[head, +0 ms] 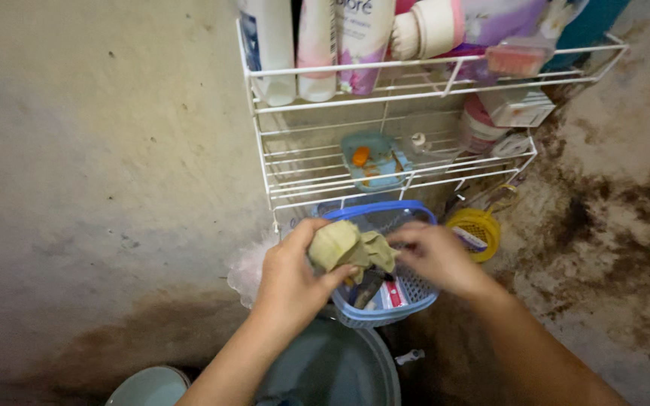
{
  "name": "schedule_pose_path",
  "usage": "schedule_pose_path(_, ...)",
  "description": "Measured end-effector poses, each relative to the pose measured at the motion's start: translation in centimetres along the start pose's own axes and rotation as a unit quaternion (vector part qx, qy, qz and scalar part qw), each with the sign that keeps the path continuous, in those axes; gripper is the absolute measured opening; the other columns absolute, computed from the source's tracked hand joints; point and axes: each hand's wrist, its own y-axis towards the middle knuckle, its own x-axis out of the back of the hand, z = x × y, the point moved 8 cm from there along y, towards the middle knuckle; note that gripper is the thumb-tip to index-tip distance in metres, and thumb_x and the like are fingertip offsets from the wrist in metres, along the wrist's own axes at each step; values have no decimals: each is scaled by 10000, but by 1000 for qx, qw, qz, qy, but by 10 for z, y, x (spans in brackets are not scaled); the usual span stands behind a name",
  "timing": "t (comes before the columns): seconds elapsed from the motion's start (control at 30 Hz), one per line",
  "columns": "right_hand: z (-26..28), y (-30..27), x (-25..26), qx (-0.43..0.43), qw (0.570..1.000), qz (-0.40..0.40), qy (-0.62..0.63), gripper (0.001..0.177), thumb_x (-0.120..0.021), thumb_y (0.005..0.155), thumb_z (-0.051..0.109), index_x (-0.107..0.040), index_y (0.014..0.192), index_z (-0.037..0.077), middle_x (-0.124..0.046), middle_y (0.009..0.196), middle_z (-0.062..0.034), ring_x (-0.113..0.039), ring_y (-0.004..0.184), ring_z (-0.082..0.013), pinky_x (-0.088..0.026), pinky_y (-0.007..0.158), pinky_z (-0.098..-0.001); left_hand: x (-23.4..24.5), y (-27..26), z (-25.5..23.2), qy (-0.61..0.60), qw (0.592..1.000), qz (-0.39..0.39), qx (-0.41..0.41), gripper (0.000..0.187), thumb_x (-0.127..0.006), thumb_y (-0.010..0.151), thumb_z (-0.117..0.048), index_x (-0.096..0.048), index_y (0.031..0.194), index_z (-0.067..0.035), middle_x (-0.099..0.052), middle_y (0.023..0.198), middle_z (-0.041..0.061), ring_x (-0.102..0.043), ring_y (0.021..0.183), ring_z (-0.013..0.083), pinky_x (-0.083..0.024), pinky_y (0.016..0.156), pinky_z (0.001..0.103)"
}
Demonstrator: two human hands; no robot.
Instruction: The person wipes small bathroom items with a cloth and places them onto a wall-mounted wire shelf. Items handled include a small plastic container, a toothbrush, a toothpaste tube, and a small jar, which are arranged on the shelf after wiping.
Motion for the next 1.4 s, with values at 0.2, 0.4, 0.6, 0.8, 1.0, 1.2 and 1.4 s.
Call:
schedule_pose_path(0.2, -58, 13, -92, -53, 931, 146, -330, 155, -760, 753, 235, -736, 828, 103, -735, 868, -138, -713, 846, -364, -563, 735, -492, 28, -19, 4, 20, 998, -44, -38, 502, -923, 638, -115, -676, 1071, -61, -771, 979, 122, -773, 926, 269, -592, 789, 354)
schedule_pose_path(0.4, -81, 20, -128, -10, 928, 140, -346, 200, -663, 846, 305, -750, 781, 138, -736, 838, -135, -716, 801, -359, -555, 693, -508, 38, -31, 2, 75, 991, -73, -87, 522, -940, 614, -151, -681, 1057, -60, -755, 976, 129, -716, 939, 350, -549, 805, 420)
schedule_pose_path(0.6, -39, 17, -97, 11, 923, 119, -366, 172, -716, 751, 274, -753, 767, 107, -732, 836, -154, -715, 831, -343, -569, 713, -483, 40, -36, 9, 95, 990, -76, -73, 540, -968, 555, -168, -715, 1025, -90, -763, 965, 106, -699, 943, 353, -535, 815, 434)
schedule_pose_path(0.8, 15, -2, 2, -192, 899, 162, -357, 163, -766, 817, 344, -777, 945, 244, -750, 912, -82, -724, 881, -298, -581, 787, -470, 44, -34, 20, 103, 991, -78, -39, 570, -994, 489, -187, -729, 987, -104, -780, 922, 73, -725, 909, 297, -537, 826, 416)
schedule_pose_path(1.0, 54, -2, 147, -260, 895, -140, -335, 293, -784, 803, 517, -818, 970, 278, -777, 824, -100, -751, 742, -304, -585, 706, -458, 48, -36, 21, 108, 991, -76, -27, 605, -999, 478, -182, -730, 1015, -108, -781, 934, 81, -724, 927, 293, -528, 839, 418)
schedule_pose_path(1.2, 34, 51, 171, -221, 847, -208, -435, 283, -789, 825, 431, -813, 985, 200, -751, 892, -146, -721, 831, -375, -571, 695, -526, 48, -40, 7, 96, 989, -82, -71, 560, -967, 532, -164, -716, 1027, -89, -770, 970, 80, -709, 947, 312, -535, 843, 417)
schedule_pose_path(1.4, 31, 75, 151, -221, 850, -195, -437, 305, -797, 837, 421, -802, 1017, 175, -756, 952, -153, -718, 909, -384, -569, 746, -517, 56, -46, 1, 103, 987, -89, -84, 538, -959, 569, -175, -709, 1037, -86, -765, 973, 76, -705, 964, 320, -520, 877, 430)
